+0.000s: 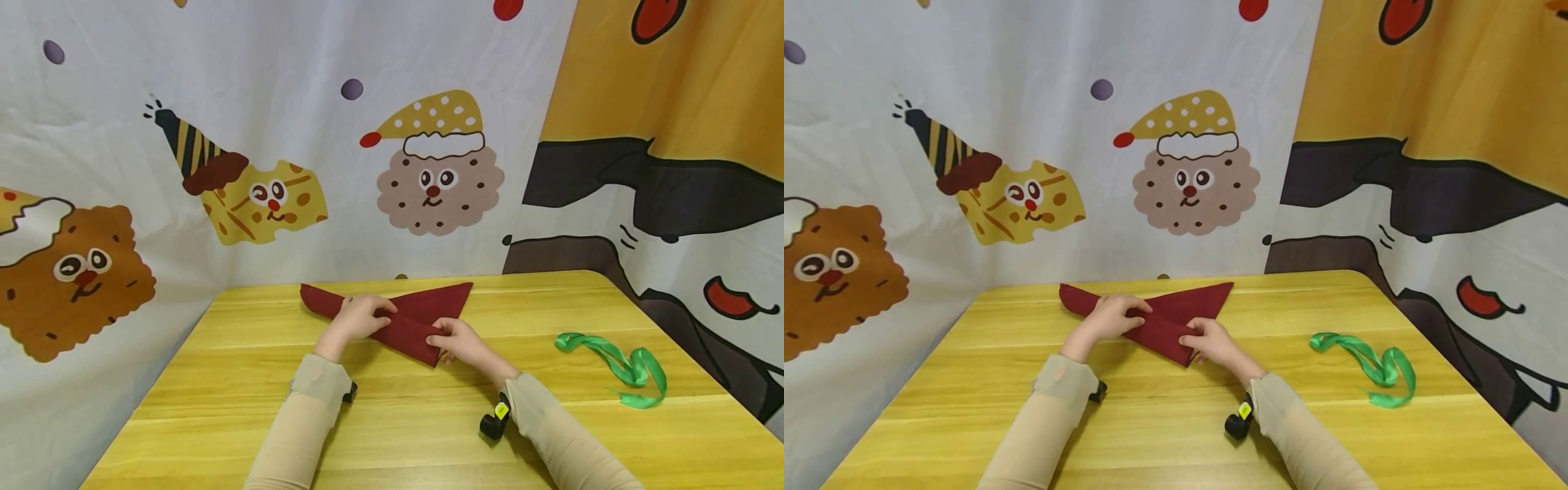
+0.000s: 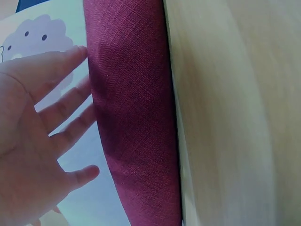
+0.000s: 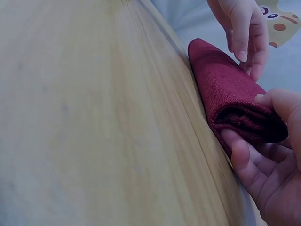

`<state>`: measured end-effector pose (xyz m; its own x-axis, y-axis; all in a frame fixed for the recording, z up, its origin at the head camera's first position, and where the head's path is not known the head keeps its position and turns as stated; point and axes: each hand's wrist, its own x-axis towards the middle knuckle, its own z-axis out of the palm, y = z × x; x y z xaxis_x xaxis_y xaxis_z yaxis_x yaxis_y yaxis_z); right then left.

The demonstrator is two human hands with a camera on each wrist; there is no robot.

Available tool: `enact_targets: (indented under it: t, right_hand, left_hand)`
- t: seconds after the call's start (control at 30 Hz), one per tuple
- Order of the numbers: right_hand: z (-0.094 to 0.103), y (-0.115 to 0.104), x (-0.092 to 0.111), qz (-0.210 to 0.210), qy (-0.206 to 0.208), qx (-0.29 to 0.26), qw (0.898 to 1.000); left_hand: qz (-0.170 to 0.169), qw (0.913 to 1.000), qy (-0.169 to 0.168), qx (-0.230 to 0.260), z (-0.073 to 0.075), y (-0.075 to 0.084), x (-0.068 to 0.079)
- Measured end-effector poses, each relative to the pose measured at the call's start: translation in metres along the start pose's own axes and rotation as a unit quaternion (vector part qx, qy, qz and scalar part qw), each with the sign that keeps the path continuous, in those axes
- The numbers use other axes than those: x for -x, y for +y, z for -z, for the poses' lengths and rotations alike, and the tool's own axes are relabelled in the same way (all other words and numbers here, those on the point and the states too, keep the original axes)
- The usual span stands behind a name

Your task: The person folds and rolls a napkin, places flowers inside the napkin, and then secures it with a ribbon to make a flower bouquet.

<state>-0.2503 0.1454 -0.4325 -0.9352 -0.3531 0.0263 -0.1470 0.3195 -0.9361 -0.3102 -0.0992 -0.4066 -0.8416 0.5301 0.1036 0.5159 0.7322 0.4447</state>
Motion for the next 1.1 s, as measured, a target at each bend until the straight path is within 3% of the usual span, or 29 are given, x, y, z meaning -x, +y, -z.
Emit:
enact_targets:
  t: [0.17, 0.27, 0.57, 0.87, 1.1]
  right_hand:
    - [0.001, 0.015, -0.008, -0.011, 0.016, 0.015, 1.0]
    - [0.002, 0.029, -0.014, -0.02, 0.031, 0.025, 0.999]
    - [0.003, 0.035, -0.017, -0.037, 0.054, 0.05, 0.997]
    - [0.005, 0.038, -0.02, -0.054, 0.089, 0.068, 0.992]
    - [0.009, 0.041, -0.021, -0.041, 0.095, 0.073, 0.992]
  left_hand:
    - [-0.039, 0.999, -0.006, 0.02, 0.001, 0.0, 0.0]
    - [-0.053, 0.9977, -0.032, 0.027, 0.002, 0.0, 0.001]
    - [-0.035, 0.9901, -0.133, 0.028, 0.002, 0.003, 0.002]
    - [-0.024, 0.9795, -0.196, 0.041, -0.008, -0.002, -0.002]
    - [-0.004, 0.9713, -0.235, 0.039, -0.008, -0.002, -0.004]
